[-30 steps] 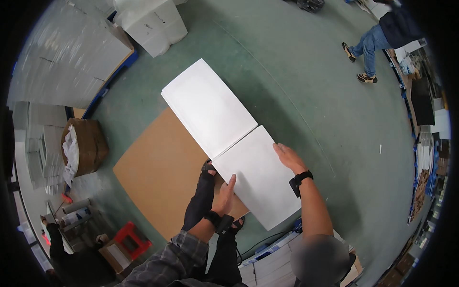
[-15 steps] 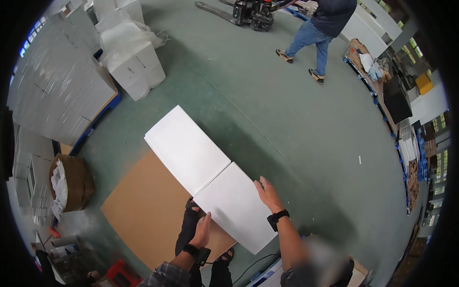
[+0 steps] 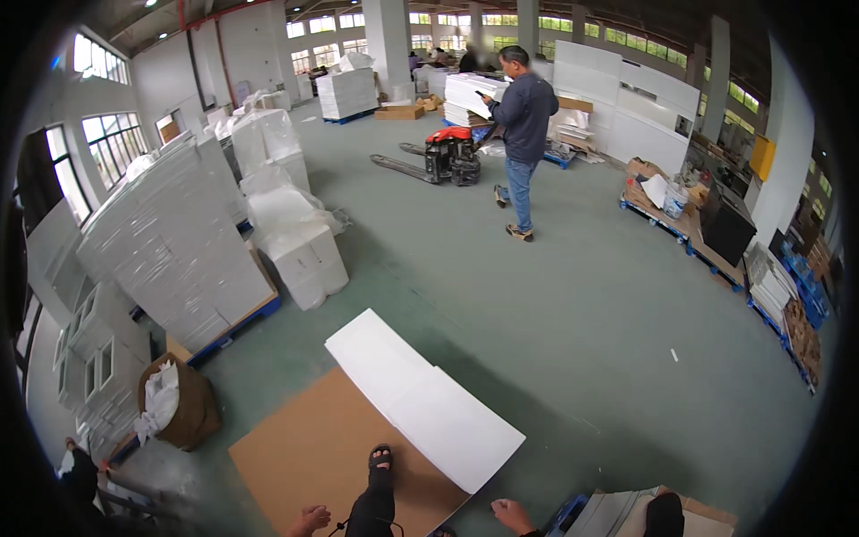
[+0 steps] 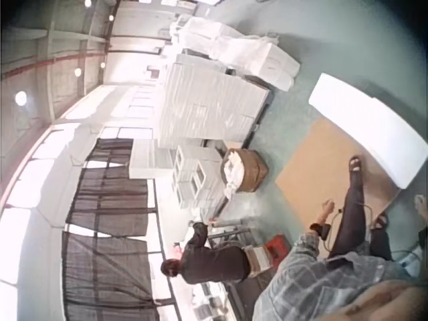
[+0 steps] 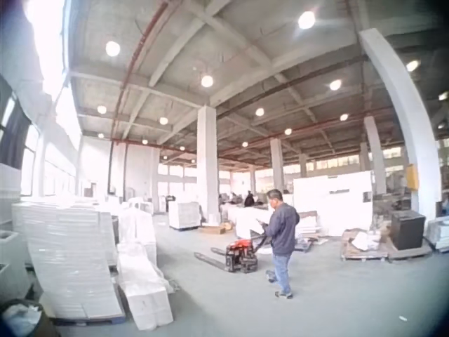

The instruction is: The person uses a pneumatic screwdriver to fasten screws into a white rectangular frame on a workbench. They then move to a pallet to inspect and stack white frame components, followed by placing a black panel into a frame and wiping the surface with a cloth.

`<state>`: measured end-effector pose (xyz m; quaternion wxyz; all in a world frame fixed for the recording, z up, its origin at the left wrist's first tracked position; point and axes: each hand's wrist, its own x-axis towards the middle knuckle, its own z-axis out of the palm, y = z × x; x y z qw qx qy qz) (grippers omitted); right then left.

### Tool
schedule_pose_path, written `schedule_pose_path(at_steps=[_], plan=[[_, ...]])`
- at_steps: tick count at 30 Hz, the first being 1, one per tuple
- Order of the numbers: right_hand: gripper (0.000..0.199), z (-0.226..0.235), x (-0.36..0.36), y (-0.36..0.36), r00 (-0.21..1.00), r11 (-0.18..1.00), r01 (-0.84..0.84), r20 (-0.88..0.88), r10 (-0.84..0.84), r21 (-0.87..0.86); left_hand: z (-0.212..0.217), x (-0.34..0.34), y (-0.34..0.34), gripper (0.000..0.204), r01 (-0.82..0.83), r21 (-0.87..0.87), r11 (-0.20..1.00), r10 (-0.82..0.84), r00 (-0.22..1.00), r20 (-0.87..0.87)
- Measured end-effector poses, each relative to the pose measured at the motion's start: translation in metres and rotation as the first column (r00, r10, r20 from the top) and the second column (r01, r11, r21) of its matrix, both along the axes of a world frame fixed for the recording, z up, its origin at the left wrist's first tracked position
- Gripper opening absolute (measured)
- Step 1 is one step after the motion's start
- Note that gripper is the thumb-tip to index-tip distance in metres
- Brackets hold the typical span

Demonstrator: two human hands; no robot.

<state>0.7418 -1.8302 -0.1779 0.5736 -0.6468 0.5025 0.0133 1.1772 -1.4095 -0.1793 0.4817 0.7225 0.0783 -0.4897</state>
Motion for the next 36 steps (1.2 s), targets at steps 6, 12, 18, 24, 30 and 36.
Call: schedule_pose_path(at_steps=[6, 12, 18, 24, 30, 36], plan=[[0.031, -0.098, -0.104, 0.123, 1.0, 0.968, -0.023, 0.016, 0.019, 0.249, 0.014, -0.099, 0.167, 0.024, 0.351, 0.205, 0.914, -0.406, 0.75, 0.522], [0.014, -0.043, -0.108, 0.151, 0.986, 0.859, -0.152, 0.135, 0.097, 0.488, 0.02, -0.173, 0.311, 0.019, -0.585, -0.22, 0.78, 0.523, 0.804, -0.284], [0.009, -0.03, -0.081, 0.124, 0.971, 0.909, -0.193, 0.205, 0.123, 0.369, 0.088, -0.219, 0.321, 0.021, -0.429, -0.125, 0.894, 0.446, 0.83, 0.335], [0.02, 0.022, 0.056, 0.198, 0.897, 0.88, -0.441, 0.121, 0.425, 0.179, 0.085, -0.365, 0.448, 0.043, -0.363, 0.047, 0.93, 0.328, 0.883, 0.336], [0.037, 0.047, 0.135, 0.349, 0.731, 0.715, -0.682, 0.152, 0.665, 0.152, -0.017, -0.542, 0.568, 0.024, -0.609, 0.128, 0.783, 0.613, 0.79, 0.012], [0.039, 0.065, 0.191, 0.541, 0.207, 0.222, -0.951, -0.094, 0.974, 0.215, 0.004, -0.703, 0.616, 0.027, -0.932, 0.253, 0.261, 0.848, 0.346, 0.402]])
